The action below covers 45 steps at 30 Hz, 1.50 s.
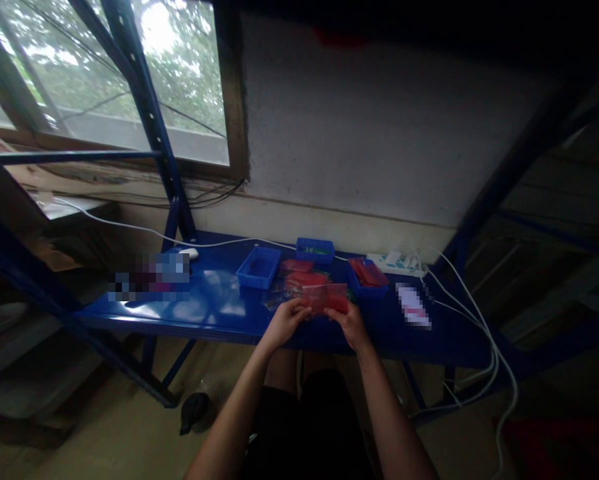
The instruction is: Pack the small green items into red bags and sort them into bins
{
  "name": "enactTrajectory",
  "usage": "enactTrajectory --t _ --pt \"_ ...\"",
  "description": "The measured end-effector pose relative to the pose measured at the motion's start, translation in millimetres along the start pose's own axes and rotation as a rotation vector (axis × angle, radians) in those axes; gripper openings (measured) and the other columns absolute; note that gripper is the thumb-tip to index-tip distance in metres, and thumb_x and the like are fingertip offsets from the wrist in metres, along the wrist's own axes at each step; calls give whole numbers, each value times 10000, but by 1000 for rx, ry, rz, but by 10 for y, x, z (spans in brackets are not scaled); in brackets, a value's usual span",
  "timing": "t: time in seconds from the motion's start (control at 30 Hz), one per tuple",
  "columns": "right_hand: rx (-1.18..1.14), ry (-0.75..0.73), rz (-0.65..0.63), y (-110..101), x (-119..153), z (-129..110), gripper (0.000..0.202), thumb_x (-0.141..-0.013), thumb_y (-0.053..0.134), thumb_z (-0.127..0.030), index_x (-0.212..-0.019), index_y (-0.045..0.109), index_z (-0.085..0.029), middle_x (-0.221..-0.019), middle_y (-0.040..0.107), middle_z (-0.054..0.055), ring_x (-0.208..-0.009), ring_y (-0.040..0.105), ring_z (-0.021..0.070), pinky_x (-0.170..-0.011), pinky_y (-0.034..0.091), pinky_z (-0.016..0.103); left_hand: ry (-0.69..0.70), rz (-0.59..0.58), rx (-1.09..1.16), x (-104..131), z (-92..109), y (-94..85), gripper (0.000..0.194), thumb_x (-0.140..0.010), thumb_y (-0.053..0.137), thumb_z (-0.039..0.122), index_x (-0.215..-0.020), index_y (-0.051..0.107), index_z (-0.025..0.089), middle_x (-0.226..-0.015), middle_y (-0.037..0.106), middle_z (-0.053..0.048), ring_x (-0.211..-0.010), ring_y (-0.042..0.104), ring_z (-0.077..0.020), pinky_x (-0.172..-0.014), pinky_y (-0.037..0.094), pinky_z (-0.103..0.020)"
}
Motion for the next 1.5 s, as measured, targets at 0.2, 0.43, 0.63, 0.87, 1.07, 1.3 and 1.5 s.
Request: enactTrajectory --t 0.2,0.43,0.63,0.87,1.07,1.3,1.5 --pt "15 7 9 -13 -7 22 214 -617 725 -310 -799 688 -203 -723 685 3 -615 569 157 -590 450 270 8 6 -28 5 7 -5 259 -778 590 383 -729 620 130 -656 662 -32 -580 553 -136 -559 400 -221" --pt "51 -30 12 -17 -1 -1 251 -646 708 -354 -839 685 -195 -764 697 18 -645 591 171 -609 473 284 -3 16 -18 3 -28 -13 266 -773 587 392 -740 609 129 -649 638 -25 -584 540 -136 -561 396 -222" --pt "33 -22 -2 -3 14 -26 223 -644 713 -330 -824 686 -200 -767 699 13 -649 592 172 -624 472 291 -10 -1 1 3 -22 3 274 -768 597 411 -749 599 138 -649 627 -20 -587 544 -140 -563 392 -225" --pt "40 -41 -12 10 11 -51 216 -698 677 -395 -802 694 -207 -717 688 10 -621 585 166 -592 465 279 -2 48 -57 6 3 -48 312 -787 562 452 -687 549 157 -549 523 26 -523 481 -117 -503 348 -206" --pt "50 7 21 -4 -2 22 244 -686 685 -408 -811 711 -201 -734 703 24 -642 606 187 -631 475 312 22 58 -63 12 24 -53 310 -813 542 441 -742 585 142 -585 555 14 -538 502 -123 -527 376 -217" --pt "116 -56 45 -55 -34 23 223 -667 715 -393 -770 721 -195 -790 704 36 -752 615 221 -760 469 351 30 103 -51 8 21 -97 346 -836 504 431 -882 652 122 -556 513 26 -532 465 -117 -530 374 -219" --pt "72 -171 53 -69 -14 -109 169 -695 689 -379 -772 729 -234 -880 628 32 -861 583 207 -812 462 321 41 116 -34 -7 -10 -129 322 -823 533 388 -944 694 136 -685 573 -11 -583 508 -126 -570 414 -231"
Point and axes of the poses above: each hand's wrist, its own x-axis away from the middle knuckle, its own y-axis out of the palm, z = x × y, the point moved 9 cm from there along -x, towards the middle knuckle
